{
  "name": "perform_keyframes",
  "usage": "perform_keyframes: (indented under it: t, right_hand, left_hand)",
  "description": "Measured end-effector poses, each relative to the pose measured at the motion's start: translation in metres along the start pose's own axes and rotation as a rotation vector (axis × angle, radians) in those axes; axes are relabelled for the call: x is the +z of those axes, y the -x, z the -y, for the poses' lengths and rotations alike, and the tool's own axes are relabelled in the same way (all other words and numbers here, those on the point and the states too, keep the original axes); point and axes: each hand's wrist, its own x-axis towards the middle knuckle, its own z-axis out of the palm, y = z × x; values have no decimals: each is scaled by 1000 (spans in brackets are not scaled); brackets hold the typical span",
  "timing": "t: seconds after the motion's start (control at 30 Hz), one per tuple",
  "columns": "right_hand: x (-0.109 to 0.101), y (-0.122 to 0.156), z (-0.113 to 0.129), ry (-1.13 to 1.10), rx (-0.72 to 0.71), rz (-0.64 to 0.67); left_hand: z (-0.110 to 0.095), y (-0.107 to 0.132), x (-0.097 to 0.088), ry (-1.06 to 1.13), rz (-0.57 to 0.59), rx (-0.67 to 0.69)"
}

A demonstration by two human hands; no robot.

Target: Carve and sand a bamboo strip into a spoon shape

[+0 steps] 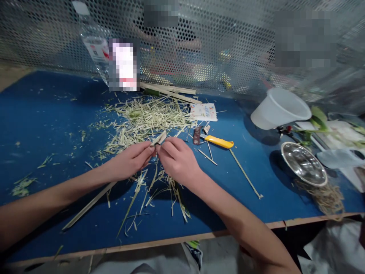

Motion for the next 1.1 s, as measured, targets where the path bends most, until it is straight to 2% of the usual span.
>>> perform_keyframes:
  t: [0.33, 0.43, 0.5, 0.67, 0.8, 0.9, 1.03, 1.1]
  right_hand:
    - [-2, 2, -4, -3, 36, -11]
    - [-1, 2, -3, -12, -26, -4]
    - [-1, 2, -3, 8, -12, -19]
    - [1, 4, -2, -50, 10, 39]
    - [2, 5, -2, -18, 11, -51]
    - [3, 5, -2, -48, -38, -46]
    - [3, 5, -2, -21, -2, -113]
    - [3, 5, 0, -42, -61, -102]
  left_hand:
    - [-2, -1, -2, 43, -3, -18]
    - [-1, -1, 0, 76, 15, -29]
    - [0, -1, 0, 117, 32, -45]
    - [2, -2, 1, 158, 46, -53]
    - [2, -2, 0, 148, 50, -43]
    - [2, -2, 0, 145, 62, -39]
    - [2, -2, 1, 155, 84, -26]
    - [3, -2, 1, 159, 87, -25]
